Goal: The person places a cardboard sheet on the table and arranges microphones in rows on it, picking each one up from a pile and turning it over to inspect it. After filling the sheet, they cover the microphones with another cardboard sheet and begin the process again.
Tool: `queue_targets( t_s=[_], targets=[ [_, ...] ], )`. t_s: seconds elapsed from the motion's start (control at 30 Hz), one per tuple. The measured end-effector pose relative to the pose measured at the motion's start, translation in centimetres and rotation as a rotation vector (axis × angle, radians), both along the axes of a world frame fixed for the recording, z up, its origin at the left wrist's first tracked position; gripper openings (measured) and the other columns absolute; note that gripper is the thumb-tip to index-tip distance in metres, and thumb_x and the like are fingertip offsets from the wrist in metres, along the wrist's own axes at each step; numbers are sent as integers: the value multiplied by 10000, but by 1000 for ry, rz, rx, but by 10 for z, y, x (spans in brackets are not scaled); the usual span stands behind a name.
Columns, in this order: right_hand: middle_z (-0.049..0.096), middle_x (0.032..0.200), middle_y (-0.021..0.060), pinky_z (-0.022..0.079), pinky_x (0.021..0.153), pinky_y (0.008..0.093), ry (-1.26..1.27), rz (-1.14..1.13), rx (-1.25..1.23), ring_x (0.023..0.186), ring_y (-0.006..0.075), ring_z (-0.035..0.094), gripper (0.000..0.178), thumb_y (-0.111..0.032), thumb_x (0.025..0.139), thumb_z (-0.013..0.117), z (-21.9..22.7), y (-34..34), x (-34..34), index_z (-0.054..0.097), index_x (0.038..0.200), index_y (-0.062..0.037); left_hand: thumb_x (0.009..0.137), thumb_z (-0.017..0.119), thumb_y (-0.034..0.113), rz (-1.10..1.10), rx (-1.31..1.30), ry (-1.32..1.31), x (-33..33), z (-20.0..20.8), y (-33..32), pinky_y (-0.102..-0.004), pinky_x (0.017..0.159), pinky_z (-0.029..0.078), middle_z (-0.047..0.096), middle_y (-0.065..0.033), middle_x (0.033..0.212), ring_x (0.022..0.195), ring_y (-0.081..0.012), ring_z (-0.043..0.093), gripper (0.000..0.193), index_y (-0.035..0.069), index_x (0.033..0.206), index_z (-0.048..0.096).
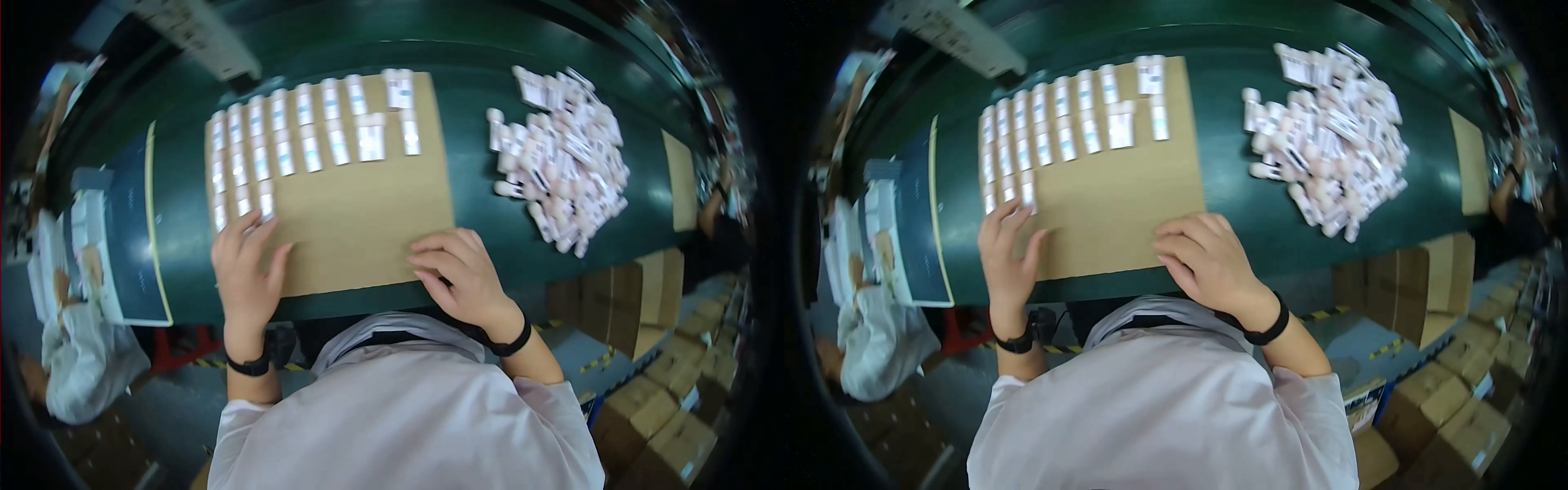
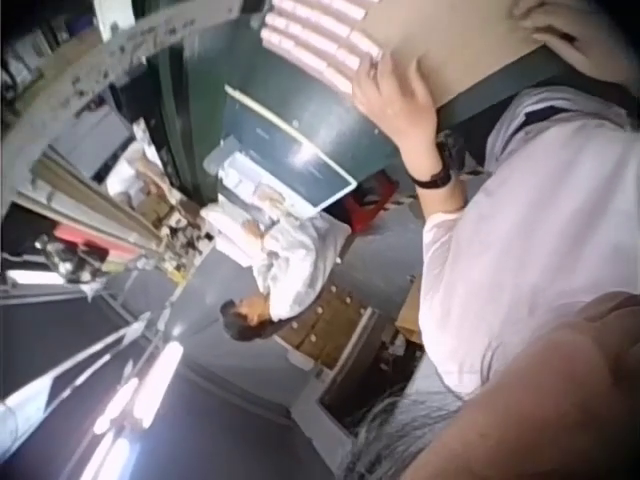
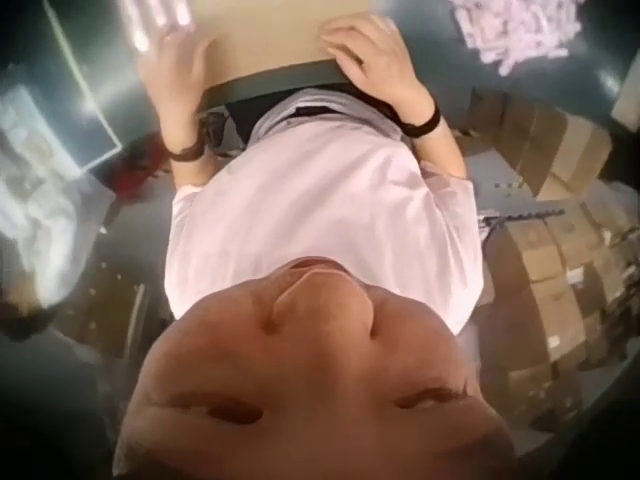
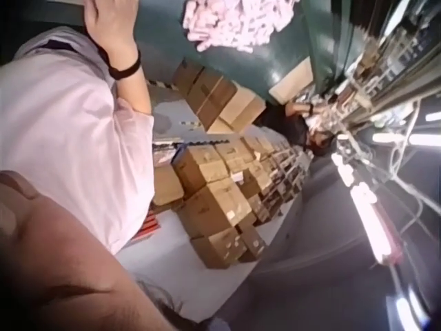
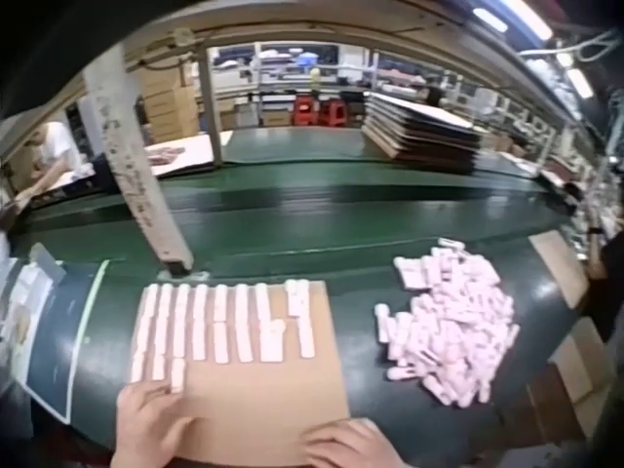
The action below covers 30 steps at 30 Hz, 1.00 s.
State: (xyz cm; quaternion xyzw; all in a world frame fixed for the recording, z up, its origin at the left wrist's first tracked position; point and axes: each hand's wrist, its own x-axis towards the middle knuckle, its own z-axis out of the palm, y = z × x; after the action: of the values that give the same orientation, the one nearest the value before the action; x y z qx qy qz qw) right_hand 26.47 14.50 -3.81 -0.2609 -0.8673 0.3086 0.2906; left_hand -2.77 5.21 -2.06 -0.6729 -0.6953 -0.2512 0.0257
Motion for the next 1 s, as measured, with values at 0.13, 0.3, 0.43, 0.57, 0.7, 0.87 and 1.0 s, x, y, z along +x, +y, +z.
queue_targets(
  t_s=[0.13, 0.3, 0.43, 0.57, 0.7, 0.87, 1.0],
  targets=[
    [636, 1012, 82, 441, 807, 389, -29, -245, 84, 891, 292, 593, 195, -18, 761, 715, 3, 9, 32, 648, 938, -64, 756, 757, 60, -3, 17, -118, 14, 6, -3, -404, 935, 441, 625, -122, 1171, 1085, -327, 584, 337, 63, 1081, 672],
    [612, 960, 98, 443, 774, 378, -73, -538, 203, 867, 301, 583, 209, -8, 747, 738, 4, 22, 76, 634, 925, -43, 768, 733, 25, -26, 18, -194, 19, 9, -1, -387, 926, 460, 634, -129, 1169, 1082, -323, 599, 300, 45, 1062, 678],
    [595, 932, 105, 442, 763, 380, -210, -755, 280, 868, 303, 569, 242, -19, 738, 758, 6, 24, 101, 621, 937, -39, 802, 700, 10, -25, -16, -223, 20, 8, -3, -373, 964, 442, 624, -130, 1193, 1117, -307, 585, 272, 35, 1072, 669],
    [589, 926, 105, 441, 765, 385, -308, -849, 311, 871, 303, 557, 254, -30, 741, 762, 2, 22, 114, 614, 946, -44, 819, 683, 3, -17, -35, -241, 26, 9, -3, -365, 988, 428, 621, -126, 1205, 1138, -297, 577, 259, 31, 1076, 664],
    [592, 927, 104, 441, 766, 387, -334, -864, 346, 864, 302, 554, 242, -28, 752, 753, -5, 20, 116, 616, 951, -44, 823, 678, 3, -20, -41, -241, 28, 7, -2, -363, 996, 423, 623, -122, 1207, 1142, -293, 576, 252, 30, 1073, 664],
    [602, 935, 103, 444, 769, 386, -317, -843, 363, 851, 297, 559, 217, -30, 774, 735, -11, 21, 119, 637, 967, -36, 802, 700, 13, -33, -27, -237, 33, 9, 0, -382, 961, 451, 628, -125, 1187, 1110, -310, 591, 242, 33, 1042, 678],
    [607, 941, 108, 448, 775, 387, -182, -797, 233, 851, 294, 566, 219, -37, 787, 727, -11, 18, 123, 657, 995, -31, 803, 699, 14, -52, -27, -289, 34, 7, -1, -384, 970, 444, 628, -124, 1186, 1106, -313, 591, 237, 35, 1038, 678]
  ],
)
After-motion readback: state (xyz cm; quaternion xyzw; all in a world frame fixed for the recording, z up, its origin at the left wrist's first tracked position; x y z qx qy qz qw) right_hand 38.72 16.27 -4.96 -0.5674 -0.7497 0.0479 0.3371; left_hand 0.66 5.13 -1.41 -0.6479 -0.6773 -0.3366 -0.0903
